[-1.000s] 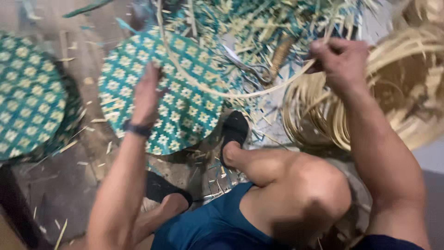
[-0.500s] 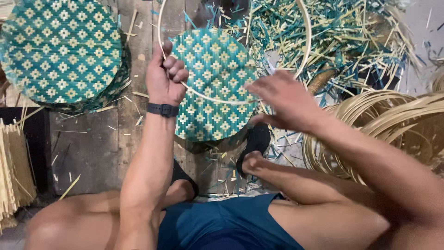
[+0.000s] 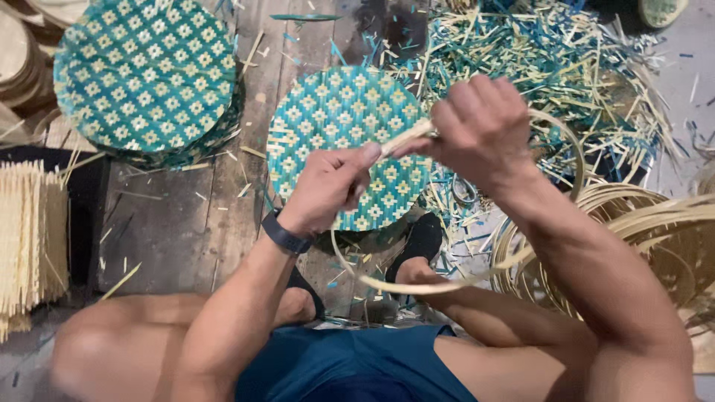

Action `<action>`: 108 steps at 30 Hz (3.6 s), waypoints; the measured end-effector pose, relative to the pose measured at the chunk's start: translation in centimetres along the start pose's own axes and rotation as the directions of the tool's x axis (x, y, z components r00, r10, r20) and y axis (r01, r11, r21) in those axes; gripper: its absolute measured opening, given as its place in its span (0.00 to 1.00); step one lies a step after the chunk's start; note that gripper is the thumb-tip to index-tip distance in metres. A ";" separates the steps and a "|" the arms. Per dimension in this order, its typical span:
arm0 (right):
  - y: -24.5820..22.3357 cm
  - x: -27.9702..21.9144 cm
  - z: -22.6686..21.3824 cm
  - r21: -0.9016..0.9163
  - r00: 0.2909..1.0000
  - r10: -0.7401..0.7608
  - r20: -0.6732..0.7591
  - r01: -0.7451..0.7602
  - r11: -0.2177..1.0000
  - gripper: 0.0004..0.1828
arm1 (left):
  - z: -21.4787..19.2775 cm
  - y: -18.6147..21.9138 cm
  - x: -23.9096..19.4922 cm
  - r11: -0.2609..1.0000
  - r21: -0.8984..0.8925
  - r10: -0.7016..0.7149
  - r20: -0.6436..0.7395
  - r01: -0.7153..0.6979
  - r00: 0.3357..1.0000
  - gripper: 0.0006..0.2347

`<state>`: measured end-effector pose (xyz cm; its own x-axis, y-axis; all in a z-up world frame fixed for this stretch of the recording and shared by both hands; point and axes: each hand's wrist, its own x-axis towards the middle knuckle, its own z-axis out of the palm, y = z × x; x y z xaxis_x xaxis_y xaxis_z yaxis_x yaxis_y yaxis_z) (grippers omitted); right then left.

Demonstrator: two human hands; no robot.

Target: The person sits on the floor and repeatedly places a bamboo ring onto a woven basket, flips it, and trims the overhanging woven edges with scissors. The person stacks finished baskets aside and continues the same trimming process on additional baskets.

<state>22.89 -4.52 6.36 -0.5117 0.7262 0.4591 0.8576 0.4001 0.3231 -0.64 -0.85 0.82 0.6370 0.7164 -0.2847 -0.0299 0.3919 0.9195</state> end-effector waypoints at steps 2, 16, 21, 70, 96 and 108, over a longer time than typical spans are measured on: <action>-1.2 0.3 1.1 -0.053 0.989 -0.055 0.138 0.063 0.997 0.42 | -0.5 -0.2 0.1 0.940 -0.197 -0.260 0.110 0.278 0.959 0.24; -3.6 -1.4 4.4 0.126 0.988 -0.044 0.146 0.026 0.992 0.27 | -1.2 -4.5 3.5 0.966 -0.166 -0.168 0.184 0.199 0.969 0.31; -0.1 -2.1 3.9 0.094 0.976 0.176 0.130 -0.189 0.977 0.33 | -1.8 -4.4 3.1 0.941 -0.279 -0.173 0.079 0.189 0.982 0.20; 3.4 -13.0 8.1 0.765 0.365 0.679 0.638 -0.191 -0.616 0.30 | -10.0 -7.3 7.1 0.557 -0.812 0.010 -0.199 -0.171 0.980 0.18; 1.9 -15.9 15.1 0.692 0.297 0.640 0.709 -0.118 -0.712 0.24 | -14.3 -15.0 9.3 0.526 -0.843 0.025 -0.119 -0.114 0.993 0.20; -2.2 -17.3 23.4 0.605 0.150 0.678 0.720 -0.615 -0.506 0.15 | -17.6 -23.5 10.6 0.920 -0.295 -0.002 -0.658 -0.256 0.753 0.12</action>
<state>31.05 -4.91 -21.67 0.5413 0.7825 -0.3079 -0.0891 -0.3108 -0.9463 -6.78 7.69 -28.57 -0.0277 0.9184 -0.3946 -0.4182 0.3479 0.8391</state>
